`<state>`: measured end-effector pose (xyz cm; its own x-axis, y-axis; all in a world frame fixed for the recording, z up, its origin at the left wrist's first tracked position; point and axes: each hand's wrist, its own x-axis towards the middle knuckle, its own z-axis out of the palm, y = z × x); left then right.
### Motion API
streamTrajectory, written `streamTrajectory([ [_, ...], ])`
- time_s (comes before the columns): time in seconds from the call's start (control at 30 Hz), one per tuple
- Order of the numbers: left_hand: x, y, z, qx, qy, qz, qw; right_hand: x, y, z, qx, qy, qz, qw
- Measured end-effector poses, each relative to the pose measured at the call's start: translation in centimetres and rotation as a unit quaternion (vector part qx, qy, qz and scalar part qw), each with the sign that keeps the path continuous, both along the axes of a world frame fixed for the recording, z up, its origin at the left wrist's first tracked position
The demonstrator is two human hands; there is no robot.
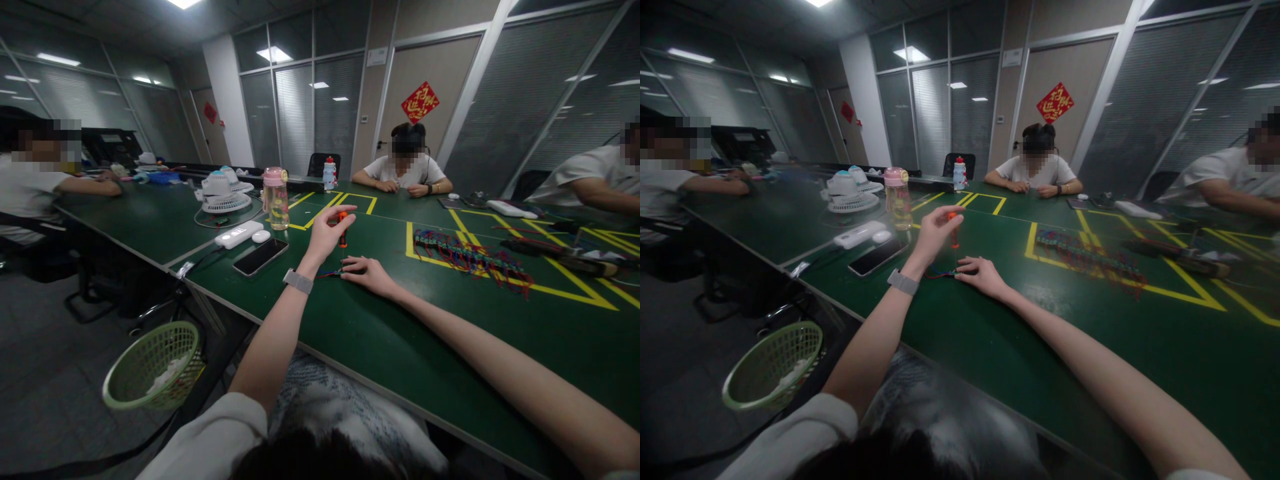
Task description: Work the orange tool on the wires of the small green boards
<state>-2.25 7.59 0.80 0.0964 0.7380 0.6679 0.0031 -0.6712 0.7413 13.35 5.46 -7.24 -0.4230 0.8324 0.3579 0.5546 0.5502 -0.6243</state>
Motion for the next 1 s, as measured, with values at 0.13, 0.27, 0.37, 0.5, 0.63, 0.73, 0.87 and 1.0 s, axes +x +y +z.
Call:
streamTrajectory([
  [0.13, 0.03, -0.08, 0.12, -0.015, -0.019, -0.027, 0.999, 0.03, 0.04, -0.02, 0.000, 0.000, -0.001, 1.000],
  [0.27, 0.28, -0.22, 0.14, -0.063, -0.042, -0.097, 0.992, 0.08, 0.17, -0.13, 0.006, -0.008, -0.002, 1.000],
  [0.37, 0.16, -0.23, 0.19, -0.027, -0.014, -0.026, 0.999, 0.13, 0.33, -0.27, 0.008, -0.008, 0.000, 1.000],
  [0.5, 0.03, -0.06, 0.24, -0.003, -0.008, 0.001, 1.000, 0.17, 0.45, -0.40, 0.009, -0.005, 0.001, 1.000],
  [0.63, 0.14, -0.02, 0.11, -0.043, -0.027, -0.066, 0.996, 0.11, 0.32, -0.28, 0.011, -0.010, -0.002, 1.000],
  [0.73, 0.11, -0.05, 0.04, -0.016, -0.007, -0.032, 0.999, 0.05, 0.18, -0.14, 0.012, -0.016, -0.002, 1.000],
  [0.87, 0.14, -0.06, 0.05, -0.011, -0.017, -0.036, 0.999, 0.07, 0.16, -0.08, 0.008, -0.021, -0.003, 1.000],
  [1.0, 0.30, -0.28, 0.12, -0.045, -0.042, -0.083, 0.995, 0.13, 0.25, -0.14, 0.010, -0.020, -0.001, 1.000],
])
